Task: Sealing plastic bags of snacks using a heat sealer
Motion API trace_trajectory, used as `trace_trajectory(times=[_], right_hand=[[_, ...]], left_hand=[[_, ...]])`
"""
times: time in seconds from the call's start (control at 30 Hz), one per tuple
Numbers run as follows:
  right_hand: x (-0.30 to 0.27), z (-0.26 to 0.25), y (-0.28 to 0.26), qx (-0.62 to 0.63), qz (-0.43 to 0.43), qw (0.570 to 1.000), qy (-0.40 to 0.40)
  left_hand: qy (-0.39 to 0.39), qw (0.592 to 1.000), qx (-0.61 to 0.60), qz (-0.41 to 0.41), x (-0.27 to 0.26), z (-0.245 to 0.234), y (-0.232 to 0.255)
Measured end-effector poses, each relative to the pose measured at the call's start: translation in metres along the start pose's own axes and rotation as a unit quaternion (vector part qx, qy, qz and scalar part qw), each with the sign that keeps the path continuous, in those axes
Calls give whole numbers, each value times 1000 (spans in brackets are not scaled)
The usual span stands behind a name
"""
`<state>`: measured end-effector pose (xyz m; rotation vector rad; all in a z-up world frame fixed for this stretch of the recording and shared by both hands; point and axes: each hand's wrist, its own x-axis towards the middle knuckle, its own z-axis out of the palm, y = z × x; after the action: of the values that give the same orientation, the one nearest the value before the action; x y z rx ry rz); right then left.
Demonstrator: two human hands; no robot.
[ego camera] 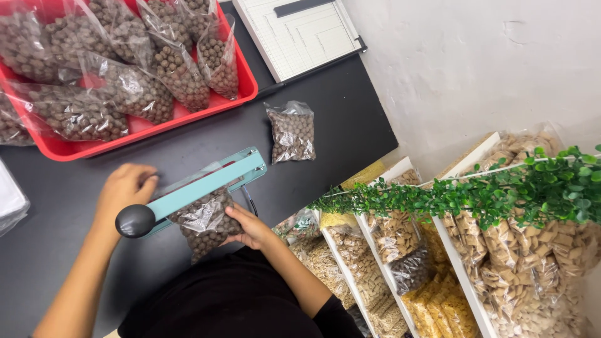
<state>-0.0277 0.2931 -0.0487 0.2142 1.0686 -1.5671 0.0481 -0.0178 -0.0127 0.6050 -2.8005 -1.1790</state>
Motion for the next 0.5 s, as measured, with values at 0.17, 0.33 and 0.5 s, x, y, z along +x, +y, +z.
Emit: trace_trajectory(times=[0.17,0.33,0.5], right_hand=[[0,1,-2,14,5,1000,3],[4,3,0,-7,13,999,36],[16,-17,24,-23,-40,999,-8]], left_hand=[[-40,960,-116,-252,-78,-28,55],[-80,939,-106,-317,-108,9,68],[65,950,-84,-294,-95,12,81]])
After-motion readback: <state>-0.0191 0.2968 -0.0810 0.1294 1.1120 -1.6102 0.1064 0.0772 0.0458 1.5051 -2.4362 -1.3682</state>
